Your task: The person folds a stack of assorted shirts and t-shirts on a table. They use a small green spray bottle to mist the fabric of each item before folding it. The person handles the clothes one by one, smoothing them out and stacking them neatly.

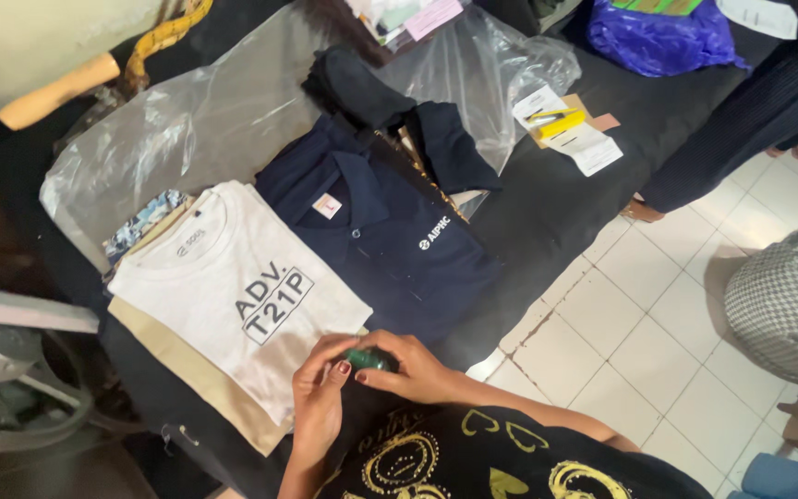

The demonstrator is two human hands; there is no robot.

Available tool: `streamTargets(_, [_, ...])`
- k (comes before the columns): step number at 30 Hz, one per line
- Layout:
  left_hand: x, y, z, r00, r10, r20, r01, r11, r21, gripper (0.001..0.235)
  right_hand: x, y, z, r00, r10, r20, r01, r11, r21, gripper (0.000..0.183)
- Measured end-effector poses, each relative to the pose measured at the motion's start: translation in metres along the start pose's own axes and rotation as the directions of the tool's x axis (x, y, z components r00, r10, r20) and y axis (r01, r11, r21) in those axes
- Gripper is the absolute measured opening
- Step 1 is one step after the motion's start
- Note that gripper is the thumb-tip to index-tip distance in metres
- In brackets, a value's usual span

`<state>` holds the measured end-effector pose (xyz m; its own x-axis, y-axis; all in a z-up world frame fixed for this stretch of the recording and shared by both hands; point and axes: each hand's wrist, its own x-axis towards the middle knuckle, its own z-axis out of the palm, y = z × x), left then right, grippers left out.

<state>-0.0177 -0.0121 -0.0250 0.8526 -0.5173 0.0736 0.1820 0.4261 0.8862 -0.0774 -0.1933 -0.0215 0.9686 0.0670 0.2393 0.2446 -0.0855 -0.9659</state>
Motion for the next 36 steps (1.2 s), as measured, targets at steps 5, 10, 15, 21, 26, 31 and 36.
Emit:
streamTargets(5, [-0.001,-0.023,-0.007,1.0,0.01,-0.005,-0.011,0.999,-0.036,0.022,-0.011,0.019,0.006,1.0,0.005,0.02,-0.009,0.977,0.215,0.031])
streamTargets(10, [-0.006,-0.042,-0.02,0.999,0.032,-0.002,-0.032,0.988,-0.154,0.017,-0.017,0.031,0.009,0.972,0.164,0.169,-0.231,0.809,0.54,0.029])
streamTargets(15, [-0.009,-0.044,-0.024,0.999,0.0,0.049,0.011,0.975,-0.223,0.014,-0.019,0.034,0.004,0.936,0.154,0.315,-0.329,0.698,0.636,0.024])
streamTargets(21, [-0.001,-0.009,0.008,0.994,0.109,-0.024,-0.096,0.945,0.314,0.024,0.007,0.008,-0.026,0.996,0.084,-0.024,-0.083,0.995,0.048,0.037])
streamTargets(26, [0.026,0.011,0.029,0.951,0.242,0.191,-0.304,0.635,0.71,0.037,0.054,-0.003,-0.085,0.934,0.173,-0.312,-0.292,0.873,-0.391,0.057])
streamTargets(31, [0.08,-0.013,0.046,0.913,0.2,0.355,-0.381,0.11,0.918,0.059,0.081,0.03,-0.124,0.954,0.269,-0.13,-0.264,0.553,-0.79,0.082])
streamTargets(36, [0.085,-0.045,0.042,0.939,0.15,0.308,-0.285,-0.16,0.945,0.07,0.077,0.042,-0.136,0.918,0.382,-0.107,-0.303,0.503,-0.809,0.089])
